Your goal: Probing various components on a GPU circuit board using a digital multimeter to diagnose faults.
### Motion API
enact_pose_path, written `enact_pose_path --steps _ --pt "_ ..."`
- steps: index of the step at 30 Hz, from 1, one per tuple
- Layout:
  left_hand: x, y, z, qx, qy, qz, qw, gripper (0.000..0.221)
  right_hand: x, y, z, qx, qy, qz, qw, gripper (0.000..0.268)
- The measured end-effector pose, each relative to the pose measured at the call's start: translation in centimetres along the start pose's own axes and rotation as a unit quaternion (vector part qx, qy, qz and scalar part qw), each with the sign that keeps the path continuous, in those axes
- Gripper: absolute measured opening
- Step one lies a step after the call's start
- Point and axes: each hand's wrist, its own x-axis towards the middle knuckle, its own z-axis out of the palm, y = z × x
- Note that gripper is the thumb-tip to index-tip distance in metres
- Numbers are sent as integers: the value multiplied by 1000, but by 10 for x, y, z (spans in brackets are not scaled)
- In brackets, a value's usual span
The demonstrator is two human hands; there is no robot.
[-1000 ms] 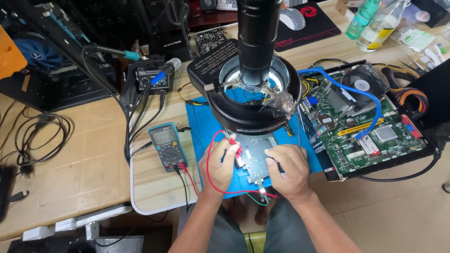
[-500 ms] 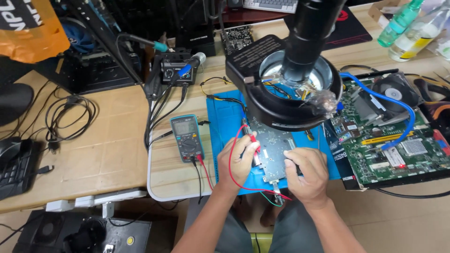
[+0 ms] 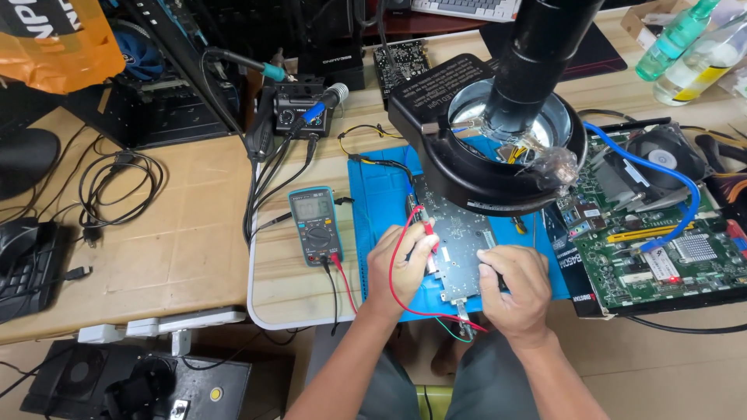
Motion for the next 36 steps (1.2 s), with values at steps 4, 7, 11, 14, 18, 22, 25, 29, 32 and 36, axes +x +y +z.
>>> enact_pose_path --steps 4,7,11,14,18,22,25,29,32,36 --pt "4 3 -1 5 -7 0 1000 17 1 -1 0 3 2 1 1000 12" --pt "2 3 -1 6 -12 -6 1000 17 1 -1 -1 3 1 2 1000 13" --pt "4 8 -3 2 -23 -29 999 18 2 -2 0 5 -2 3 1000 13" --pt "2 7 -3 2 -24 -35 999 18 2 -2 -1 3 -2 0 1000 13" --pt "2 6 -3 16 -23 -20 999 19 0 -1 0 0 -4 -2 1000 13" --pt "3 5 -3 12 -23 -16 1000 18 1 -1 0 6 -5 -1 1000 14" --pt "0 2 -2 15 -25 -17 999 19 -1 1 0 5 -6 -1 1000 13" --pt "-1 3 -3 11 -38 -46 998 20 -1 1 0 6 -5 -3 1000 13" --pt "-2 0 -2 22 -29 -21 999 20 0 1 0 6 -5 -6 1000 14" --pt "0 4 -3 9 -33 -42 999 19 0 1 0 4 -6 -6 1000 14"
